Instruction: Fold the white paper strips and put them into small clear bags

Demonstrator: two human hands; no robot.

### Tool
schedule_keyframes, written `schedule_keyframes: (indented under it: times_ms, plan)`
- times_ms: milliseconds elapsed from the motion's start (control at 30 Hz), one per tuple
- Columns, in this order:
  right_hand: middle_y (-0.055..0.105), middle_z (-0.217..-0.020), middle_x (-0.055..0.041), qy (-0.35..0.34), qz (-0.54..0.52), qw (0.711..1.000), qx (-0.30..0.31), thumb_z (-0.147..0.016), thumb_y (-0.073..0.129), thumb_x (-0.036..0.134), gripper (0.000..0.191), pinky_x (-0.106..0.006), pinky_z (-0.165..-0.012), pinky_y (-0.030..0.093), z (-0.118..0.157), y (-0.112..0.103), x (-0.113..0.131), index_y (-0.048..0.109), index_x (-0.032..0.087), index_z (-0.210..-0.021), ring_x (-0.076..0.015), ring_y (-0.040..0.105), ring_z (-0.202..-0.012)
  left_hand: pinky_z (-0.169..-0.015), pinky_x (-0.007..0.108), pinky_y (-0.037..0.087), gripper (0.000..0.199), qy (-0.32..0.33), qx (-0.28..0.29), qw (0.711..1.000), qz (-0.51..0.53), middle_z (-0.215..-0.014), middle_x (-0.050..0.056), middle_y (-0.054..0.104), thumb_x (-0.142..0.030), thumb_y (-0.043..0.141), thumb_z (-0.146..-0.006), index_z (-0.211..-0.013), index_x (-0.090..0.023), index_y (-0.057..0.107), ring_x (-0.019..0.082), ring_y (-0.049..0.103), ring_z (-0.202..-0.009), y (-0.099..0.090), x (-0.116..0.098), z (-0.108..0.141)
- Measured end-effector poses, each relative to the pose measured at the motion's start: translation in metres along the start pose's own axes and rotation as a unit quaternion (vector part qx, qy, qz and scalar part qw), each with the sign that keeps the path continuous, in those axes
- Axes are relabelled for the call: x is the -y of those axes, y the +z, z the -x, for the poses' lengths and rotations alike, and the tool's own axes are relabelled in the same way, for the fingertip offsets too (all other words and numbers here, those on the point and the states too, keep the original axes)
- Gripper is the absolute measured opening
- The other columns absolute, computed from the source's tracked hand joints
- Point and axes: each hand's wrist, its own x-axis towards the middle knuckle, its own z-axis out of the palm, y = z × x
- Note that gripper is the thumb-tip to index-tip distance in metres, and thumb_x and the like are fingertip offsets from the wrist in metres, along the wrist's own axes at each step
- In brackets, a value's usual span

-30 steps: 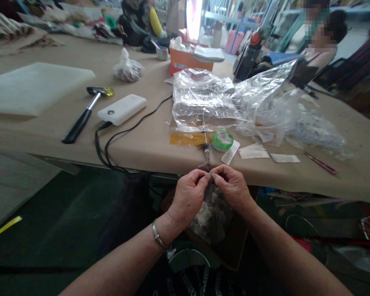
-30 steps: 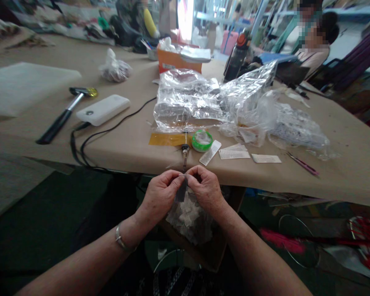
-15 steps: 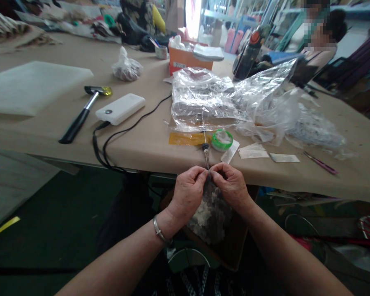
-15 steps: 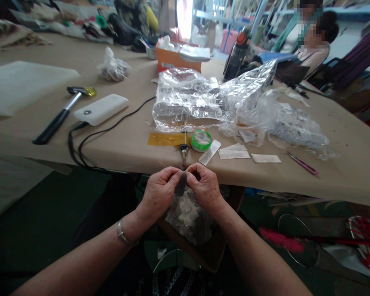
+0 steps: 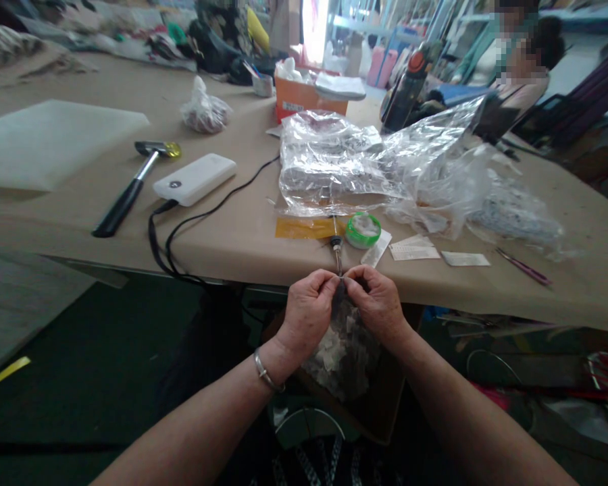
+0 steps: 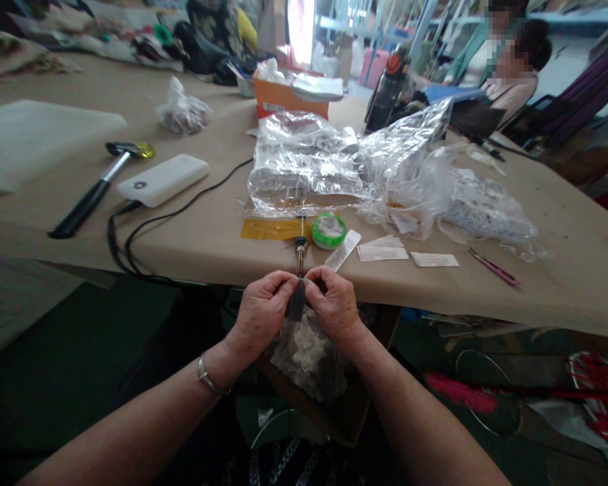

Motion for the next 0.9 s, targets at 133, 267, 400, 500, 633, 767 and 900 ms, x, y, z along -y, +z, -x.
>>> schedule_keyframes:
  times_ms: [133, 267, 400, 500, 633, 767, 900]
  plan:
    - [0.057, -0.065, 0.0028, -0.008, -0.009, 1.0, -0.003, -0.083, 0.056, 0.025, 0.012, -0.02, -0.056, 0.04, 0.005, 0.0, 0.001, 0.06, 0.016, -0.076, -0.0106, 0.051, -0.058, -0.059, 0.018, 0.039, 0.018, 0.002, 0.003, 1.0, -0.009, -0.064, -0.002, 0.059, -0.023, 0.053, -0.084, -0.073, -0.015, 0.063, 0.01, 0.05, -0.06, -0.001, -0.004, 0.002]
    - [0.066, -0.079, 0.0006, -0.04, 0.006, 0.999, 0.031, -0.084, 0.061, 0.026, 0.017, -0.021, -0.065, 0.046, 0.018, -0.013, 0.002, 0.062, 0.018, -0.099, -0.0131, 0.061, -0.069, -0.057, 0.019, 0.039, 0.019, -0.004, 0.02, 1.0, -0.017, -0.065, -0.002, 0.061, -0.026, 0.052, -0.084, -0.074, -0.016, 0.064, 0.011, 0.052, -0.06, -0.006, -0.005, 0.011]
    - [0.065, -0.081, -0.0016, -0.161, 0.16, 0.974, 0.007, -0.088, 0.056, 0.023, 0.008, -0.024, -0.07, 0.048, 0.018, -0.038, 0.001, 0.063, 0.018, -0.089, -0.0146, 0.06, -0.074, -0.066, 0.022, 0.045, 0.02, -0.03, 0.038, 0.998, -0.041, -0.076, 0.001, 0.068, -0.029, 0.053, -0.084, -0.082, -0.016, 0.068, 0.015, 0.059, -0.07, -0.01, 0.008, 0.018]
    - [0.064, -0.102, -0.0093, -0.218, 0.296, 0.93, -0.019, -0.088, 0.056, 0.025, 0.021, -0.037, -0.088, 0.046, 0.006, -0.052, -0.006, 0.061, 0.016, -0.106, -0.0236, 0.056, -0.099, -0.086, 0.028, 0.045, 0.025, -0.037, 0.047, 0.996, -0.06, -0.102, 0.006, 0.069, -0.028, 0.054, -0.083, -0.101, -0.017, 0.068, 0.02, 0.062, -0.093, -0.01, 0.022, 0.019]
    - [0.054, -0.128, -0.0125, -0.221, 0.409, 0.885, 0.009, -0.088, 0.057, 0.025, 0.037, -0.049, -0.103, 0.033, -0.006, -0.054, -0.023, 0.055, 0.014, -0.123, -0.0306, 0.043, -0.121, -0.087, 0.029, 0.044, 0.025, -0.059, 0.061, 0.995, -0.056, -0.102, 0.006, 0.069, -0.029, 0.055, -0.083, -0.1, -0.018, 0.069, 0.02, 0.062, -0.095, -0.007, 0.03, 0.023]
    - [0.062, -0.118, -0.0063, -0.253, 0.38, 0.89, -0.012, -0.092, 0.05, 0.02, 0.025, -0.045, -0.104, 0.033, -0.004, -0.054, -0.036, 0.061, 0.02, -0.114, -0.0238, 0.051, -0.115, -0.07, 0.024, 0.045, 0.017, -0.086, 0.082, 0.993, -0.019, -0.08, 0.004, 0.07, -0.029, 0.058, -0.08, -0.082, -0.018, 0.071, 0.017, 0.061, -0.077, 0.0, 0.029, 0.027]
    - [0.067, -0.105, -0.0045, -0.292, 0.285, 0.912, -0.042, -0.091, 0.05, 0.016, 0.019, -0.041, -0.099, 0.041, 0.003, -0.06, -0.031, 0.065, 0.021, -0.1, -0.0204, 0.056, -0.108, -0.061, 0.022, 0.045, 0.018, -0.201, 0.114, 0.961, 0.152, -0.073, 0.005, 0.066, -0.03, 0.06, -0.079, -0.076, -0.013, 0.066, 0.015, 0.059, -0.068, 0.014, 0.014, 0.028]
